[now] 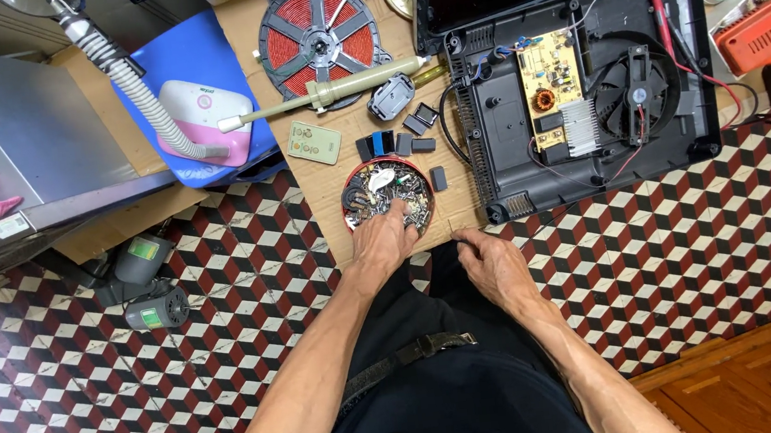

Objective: The recorder is repairing or disassembling an induction cooker, working on various internal components such as the circuit board, cooling fan, and wiring using tools like an electric drill, wire cutters, and a multimeter.

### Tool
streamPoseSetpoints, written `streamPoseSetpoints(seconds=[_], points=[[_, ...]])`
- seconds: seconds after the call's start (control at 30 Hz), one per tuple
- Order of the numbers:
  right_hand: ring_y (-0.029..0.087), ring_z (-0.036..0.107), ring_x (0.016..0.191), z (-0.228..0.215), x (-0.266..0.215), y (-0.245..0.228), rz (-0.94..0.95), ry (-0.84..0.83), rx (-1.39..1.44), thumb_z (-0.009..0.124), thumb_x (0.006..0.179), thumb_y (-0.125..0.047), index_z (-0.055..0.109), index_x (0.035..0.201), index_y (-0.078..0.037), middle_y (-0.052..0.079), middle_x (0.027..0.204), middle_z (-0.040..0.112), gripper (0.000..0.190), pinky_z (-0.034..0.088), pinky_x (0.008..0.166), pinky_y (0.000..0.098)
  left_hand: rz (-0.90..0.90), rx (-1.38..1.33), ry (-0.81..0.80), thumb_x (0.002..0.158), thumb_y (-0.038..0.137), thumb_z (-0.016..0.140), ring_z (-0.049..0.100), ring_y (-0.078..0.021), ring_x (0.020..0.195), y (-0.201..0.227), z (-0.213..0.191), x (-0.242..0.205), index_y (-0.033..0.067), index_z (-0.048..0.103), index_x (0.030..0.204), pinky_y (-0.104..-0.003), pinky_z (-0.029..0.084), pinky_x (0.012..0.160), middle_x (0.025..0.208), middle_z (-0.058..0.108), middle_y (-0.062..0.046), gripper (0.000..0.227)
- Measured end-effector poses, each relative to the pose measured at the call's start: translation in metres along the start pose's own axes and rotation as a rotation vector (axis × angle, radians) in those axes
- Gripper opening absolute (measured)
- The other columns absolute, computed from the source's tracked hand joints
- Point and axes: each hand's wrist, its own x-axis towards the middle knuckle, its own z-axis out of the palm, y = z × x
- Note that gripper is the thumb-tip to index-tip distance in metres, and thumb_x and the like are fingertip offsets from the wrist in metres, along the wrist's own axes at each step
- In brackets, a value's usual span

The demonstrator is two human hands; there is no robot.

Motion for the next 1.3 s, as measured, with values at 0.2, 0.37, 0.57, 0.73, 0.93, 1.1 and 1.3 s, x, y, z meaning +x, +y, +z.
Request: streamPoseSetpoints(seconds=[0.2, 0.37, 0.57, 0.73, 0.93, 1.1, 1.3], points=[[0.025, 0.068, 0.056, 0.001, 0.001, 0.002, 0.001, -0.011, -0.002, 0.060, 0.095, -0.017, 0.071, 0.123, -0.007, 0.018, 0.067, 0.070, 0.032, 0.054, 0.061, 0.0401, 0.079, 0.024, -0.004, 0.089, 0.023, 0.066, 0.072, -0.0403, 0.082, -0.009, 0.008, 0.007, 0.0153, 0.071, 0.124, -0.049, 0.056, 0.079, 0.084, 0.072, -0.022, 0.036], [0.026, 0.069, 0.058, -0.002, -0.001, -0.003, 0.022, -0.014, -0.013, 0.059, 0.096, -0.018, 0.071, 0.124, -0.008, 0.019, 0.070, 0.071, 0.032, 0.055, 0.062, 0.0396, 0.061, -0.007, 0.001, 0.088, 0.023, 0.067, 0.070, -0.0425, 0.079, -0.005, 0.002, 0.004, 0.0128, 0.061, 0.138, -0.051, 0.055, 0.077, 0.080, 0.071, -0.024, 0.051], [0.024, 0.068, 0.058, 0.002, -0.002, 0.004, -0.014, 0.005, 0.006, 0.059, 0.095, -0.017, 0.071, 0.123, -0.008, 0.018, 0.070, 0.071, 0.032, 0.054, 0.062, 0.0399, 0.034, -0.010, -0.016, 0.088, 0.025, 0.068, 0.070, -0.0431, 0.078, -0.007, 0.004, 0.004, 0.0068, 0.054, 0.139, -0.053, 0.054, 0.076, 0.078, 0.072, -0.024, 0.055], [0.026, 0.067, 0.056, 0.001, -0.003, 0.000, 0.023, -0.018, -0.001, 0.059, 0.095, -0.018, 0.071, 0.124, -0.009, 0.019, 0.066, 0.070, 0.032, 0.054, 0.060, 0.0409, 0.064, -0.015, 0.025, 0.087, 0.025, 0.069, 0.070, -0.0450, 0.080, -0.008, 0.006, 0.003, 0.0046, 0.053, 0.137, -0.054, 0.054, 0.076, 0.081, 0.071, -0.027, 0.056], [0.023, 0.067, 0.055, 0.003, -0.004, 0.008, -0.022, -0.001, 0.022, 0.059, 0.095, -0.017, 0.071, 0.123, -0.008, 0.017, 0.066, 0.070, 0.032, 0.053, 0.060, 0.0400, 0.069, -0.024, 0.098, 0.090, 0.021, 0.064, 0.070, -0.0449, 0.078, 0.000, 0.006, 0.012, 0.0053, 0.065, 0.122, -0.054, 0.054, 0.078, 0.078, 0.071, -0.028, 0.036], [0.027, 0.063, 0.051, -0.006, -0.008, -0.003, 0.106, -0.044, -0.007, 0.058, 0.096, -0.019, 0.070, 0.126, -0.011, 0.018, 0.060, 0.066, 0.033, 0.052, 0.057, 0.0430, 0.033, 0.057, 0.143, 0.090, 0.014, 0.064, 0.071, -0.0421, 0.078, -0.005, 0.007, 0.016, 0.0079, 0.069, 0.116, -0.054, 0.055, 0.075, 0.078, 0.072, -0.025, 0.028], [0.024, 0.063, 0.051, 0.000, -0.003, 0.015, 0.047, -0.007, 0.004, 0.059, 0.095, -0.020, 0.071, 0.125, -0.010, 0.016, 0.058, 0.065, 0.033, 0.051, 0.057, 0.0415, 0.069, 0.053, 0.185, 0.086, 0.013, 0.068, 0.071, -0.0422, 0.076, -0.009, 0.011, 0.018, 0.0090, 0.071, 0.113, -0.054, 0.055, 0.073, 0.077, 0.071, -0.024, 0.027]])
